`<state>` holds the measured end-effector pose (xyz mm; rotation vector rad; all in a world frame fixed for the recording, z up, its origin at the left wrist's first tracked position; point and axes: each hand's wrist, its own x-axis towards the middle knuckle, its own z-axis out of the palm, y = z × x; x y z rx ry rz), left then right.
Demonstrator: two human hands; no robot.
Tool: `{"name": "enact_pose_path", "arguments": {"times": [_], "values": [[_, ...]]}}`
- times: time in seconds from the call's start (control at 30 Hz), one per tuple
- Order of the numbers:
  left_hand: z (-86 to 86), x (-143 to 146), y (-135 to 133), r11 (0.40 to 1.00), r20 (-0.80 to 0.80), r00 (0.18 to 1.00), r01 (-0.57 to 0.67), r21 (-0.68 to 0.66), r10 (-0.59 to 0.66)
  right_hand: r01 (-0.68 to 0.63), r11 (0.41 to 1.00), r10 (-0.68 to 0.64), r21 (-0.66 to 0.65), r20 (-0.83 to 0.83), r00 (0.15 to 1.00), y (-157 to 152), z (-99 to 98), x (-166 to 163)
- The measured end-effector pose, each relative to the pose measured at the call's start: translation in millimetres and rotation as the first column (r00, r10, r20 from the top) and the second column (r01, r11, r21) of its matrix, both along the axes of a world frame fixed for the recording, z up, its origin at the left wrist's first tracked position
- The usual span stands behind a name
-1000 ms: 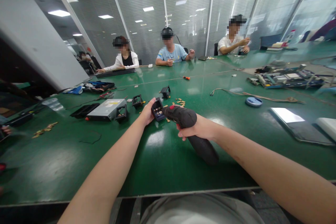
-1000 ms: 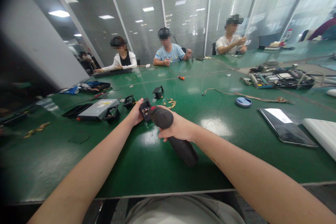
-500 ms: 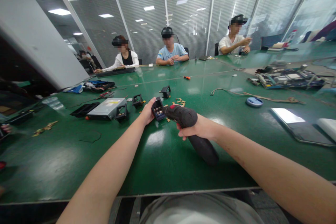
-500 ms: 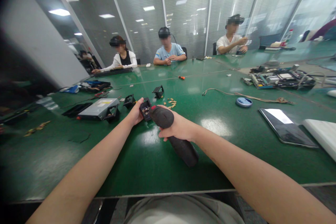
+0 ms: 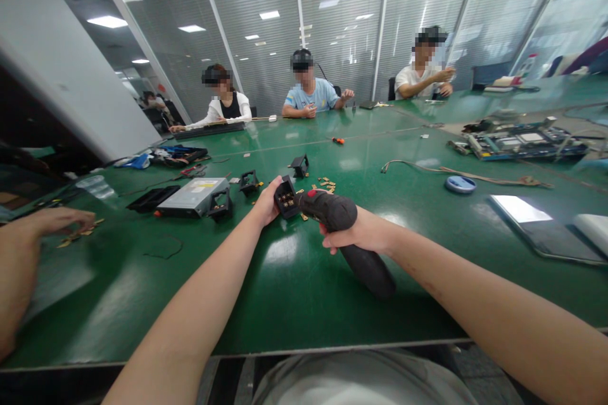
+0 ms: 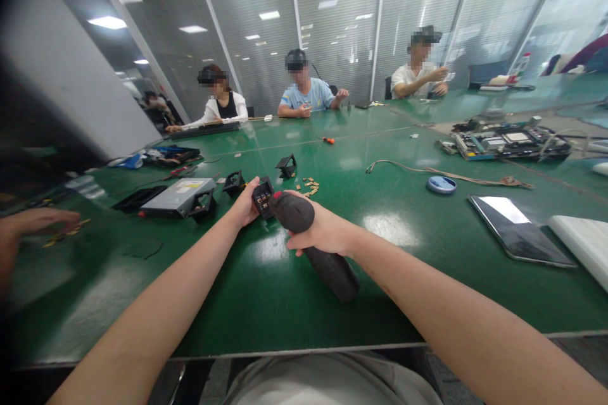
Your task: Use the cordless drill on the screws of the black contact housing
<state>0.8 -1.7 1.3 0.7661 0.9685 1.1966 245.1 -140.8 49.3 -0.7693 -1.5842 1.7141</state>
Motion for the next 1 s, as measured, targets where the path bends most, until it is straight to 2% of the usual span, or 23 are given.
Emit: {"name": "enact_pose_path", "arguments": {"times": [0.47,0.7,1.0], "values": [[1.1,0.9,-1.3,1.0,-0.017,1.0,0.002,0.007,-0.001,-0.007,1.0,0.007,0.025,0.013,1.0,-2.5,3.9,0.7],[3.0,1.2,-3.8,1.0,-0.004,1.0,-0.007,0.001,0.007,0.011,1.0,-0.011,-0.002,0.027,1.0,-3.8,5.9,0.4],[-0.9,0.2,-0.3,1.0,0.005,1.0,-0.007,0.016,0.007,0.016,1.0,-0.016,0.018,0.028,0.999,-3.6,5.1,-0.2]]}}
